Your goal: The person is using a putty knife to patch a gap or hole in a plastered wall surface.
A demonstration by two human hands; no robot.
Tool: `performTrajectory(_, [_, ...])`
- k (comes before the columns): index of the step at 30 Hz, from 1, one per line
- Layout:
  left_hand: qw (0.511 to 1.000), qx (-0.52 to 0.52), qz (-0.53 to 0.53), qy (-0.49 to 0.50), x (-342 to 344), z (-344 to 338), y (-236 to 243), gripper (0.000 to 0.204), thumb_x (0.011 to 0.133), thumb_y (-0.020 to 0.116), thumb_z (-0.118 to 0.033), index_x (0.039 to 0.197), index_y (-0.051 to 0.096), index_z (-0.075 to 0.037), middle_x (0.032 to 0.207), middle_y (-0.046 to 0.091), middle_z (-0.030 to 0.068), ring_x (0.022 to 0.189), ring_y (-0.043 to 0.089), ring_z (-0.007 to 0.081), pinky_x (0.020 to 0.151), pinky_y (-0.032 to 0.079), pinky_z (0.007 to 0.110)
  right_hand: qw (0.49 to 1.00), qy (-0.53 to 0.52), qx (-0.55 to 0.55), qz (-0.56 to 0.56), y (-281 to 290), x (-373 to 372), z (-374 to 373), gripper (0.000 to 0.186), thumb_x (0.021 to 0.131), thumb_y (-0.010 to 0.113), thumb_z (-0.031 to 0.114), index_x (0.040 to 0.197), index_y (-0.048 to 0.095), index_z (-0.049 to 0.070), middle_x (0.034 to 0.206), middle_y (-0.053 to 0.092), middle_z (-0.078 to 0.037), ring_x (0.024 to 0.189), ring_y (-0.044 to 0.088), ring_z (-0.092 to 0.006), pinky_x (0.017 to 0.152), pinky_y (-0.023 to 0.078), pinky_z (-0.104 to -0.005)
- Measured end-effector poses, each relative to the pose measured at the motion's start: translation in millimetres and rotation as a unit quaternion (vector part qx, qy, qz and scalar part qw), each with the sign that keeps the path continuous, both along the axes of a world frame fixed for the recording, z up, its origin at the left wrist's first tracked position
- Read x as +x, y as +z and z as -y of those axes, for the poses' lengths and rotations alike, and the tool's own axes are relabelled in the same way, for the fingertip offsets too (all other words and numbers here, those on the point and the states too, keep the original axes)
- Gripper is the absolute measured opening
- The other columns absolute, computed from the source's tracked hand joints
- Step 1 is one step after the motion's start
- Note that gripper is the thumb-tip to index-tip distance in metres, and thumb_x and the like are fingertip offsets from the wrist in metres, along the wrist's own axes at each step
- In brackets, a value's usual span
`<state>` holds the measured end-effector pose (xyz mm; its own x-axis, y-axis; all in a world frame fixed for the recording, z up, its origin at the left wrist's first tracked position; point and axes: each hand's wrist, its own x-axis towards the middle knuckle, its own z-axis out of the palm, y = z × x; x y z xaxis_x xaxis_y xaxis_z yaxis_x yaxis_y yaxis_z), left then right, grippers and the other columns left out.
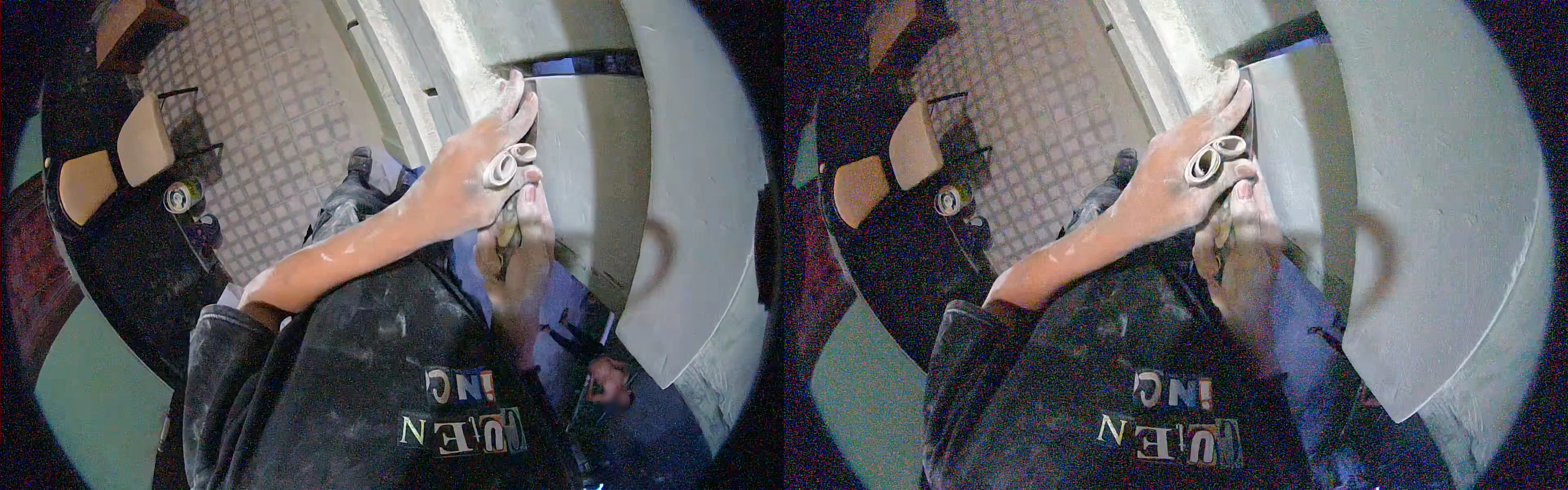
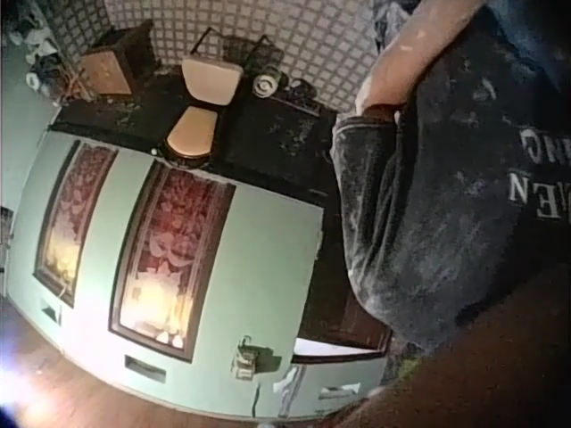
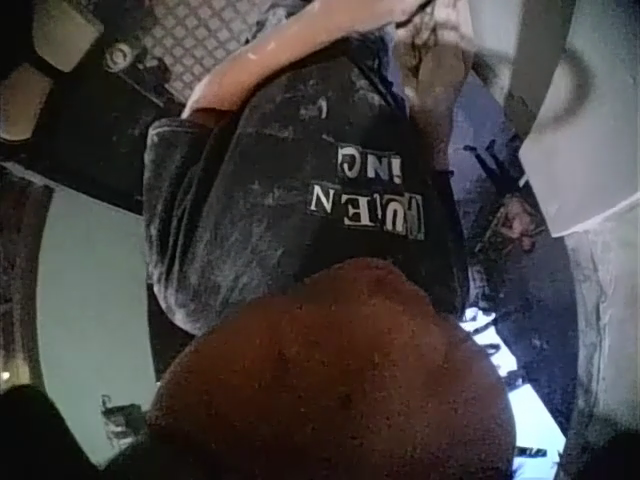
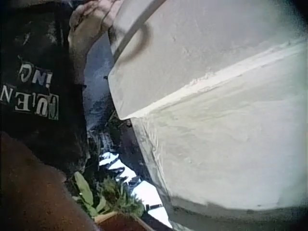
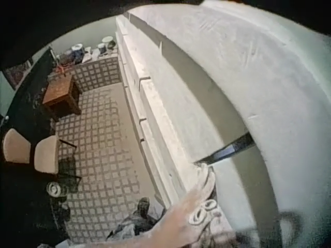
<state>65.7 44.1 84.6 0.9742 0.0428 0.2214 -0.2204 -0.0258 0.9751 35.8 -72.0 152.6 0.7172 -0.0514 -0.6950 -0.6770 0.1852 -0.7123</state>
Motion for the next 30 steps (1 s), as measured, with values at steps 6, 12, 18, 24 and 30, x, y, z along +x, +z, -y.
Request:
performTrajectory(6, [1.0,0.005,-0.001,-0.019,-10.2,7.0,-5.6,0.073,0.089,0.067,-0.014,0.154,0.035,-0.007,0.161,0.025,0.0239,0.148,0.03,0.0341,0.111,0.039,0.036,0.997,-0.029,-0.074,-0.001,-5.9,-12.8,9.6,0.029,0.104,0.048,0.039,0.103,0.056,0.011,0.064,0.051,-0.001,0.042,0.042,-0.0103,0.035,0.031,-0.0242])
performTrajectory(12, [0.996,-0.045,-0.074,-0.015,-14.9,0.1,10.4,0.071,0.089,0.067,-0.011,0.153,0.037,-0.005,0.158,0.033,0.0234,0.146,0.036,0.0324,0.112,0.037,0.035,0.992,0.014,-0.122,0.031,-10.5,-22.1,6.8,0.025,0.103,0.054,0.038,0.096,0.053,0.013,0.062,0.049,-0.002,0.037,0.041,-0.011,0.031,0.03,-0.0249])
performTrajectory(18, [1.0,-0.012,0.005,0.025,-1.2,4.6,-8.8,0.077,0.084,0.063,0.01,0.154,0.032,-0.003,0.162,0.02,0.0261,0.141,0.042,0.0315,0.102,0.051,0.038,0.998,0.02,-0.047,0.038,-7.6,-7.0,3.5,0.02,0.104,0.053,0.031,0.1,0.052,0.011,0.069,0.053,-0.004,0.042,0.046,-0.0117,0.033,0.032,-0.0261])
performTrajectory(24, [0.988,-0.138,-0.073,-0.014,-27.0,17.7,-23.3,0.07,0.089,0.065,-0.002,0.153,0.036,-0.006,0.162,0.031,0.0155,0.136,0.048,0.0223,0.101,0.048,0.034,0.997,-0.072,-0.002,-0.001,-19.5,-20.8,13.5,0.016,0.103,0.054,0.027,0.106,0.055,0.012,0.079,0.06,-0.003,0.061,0.057,-0.0107,0.047,0.046,-0.0249])
performTrajectory(30, [0.995,-0.056,-0.054,0.055,-1.4,3.4,-12.7,0.071,0.088,0.068,-0.006,0.152,0.038,-0.005,0.16,0.034,0.0185,0.128,0.056,0.0239,0.103,0.045,0.032,0.993,0.034,0.106,-0.027,-11.7,-7.6,40.8,0.016,0.102,0.054,0.026,0.101,0.057,0.011,0.077,0.06,-0.003,0.064,0.059,-0.0132,0.05,0.048,-0.024])
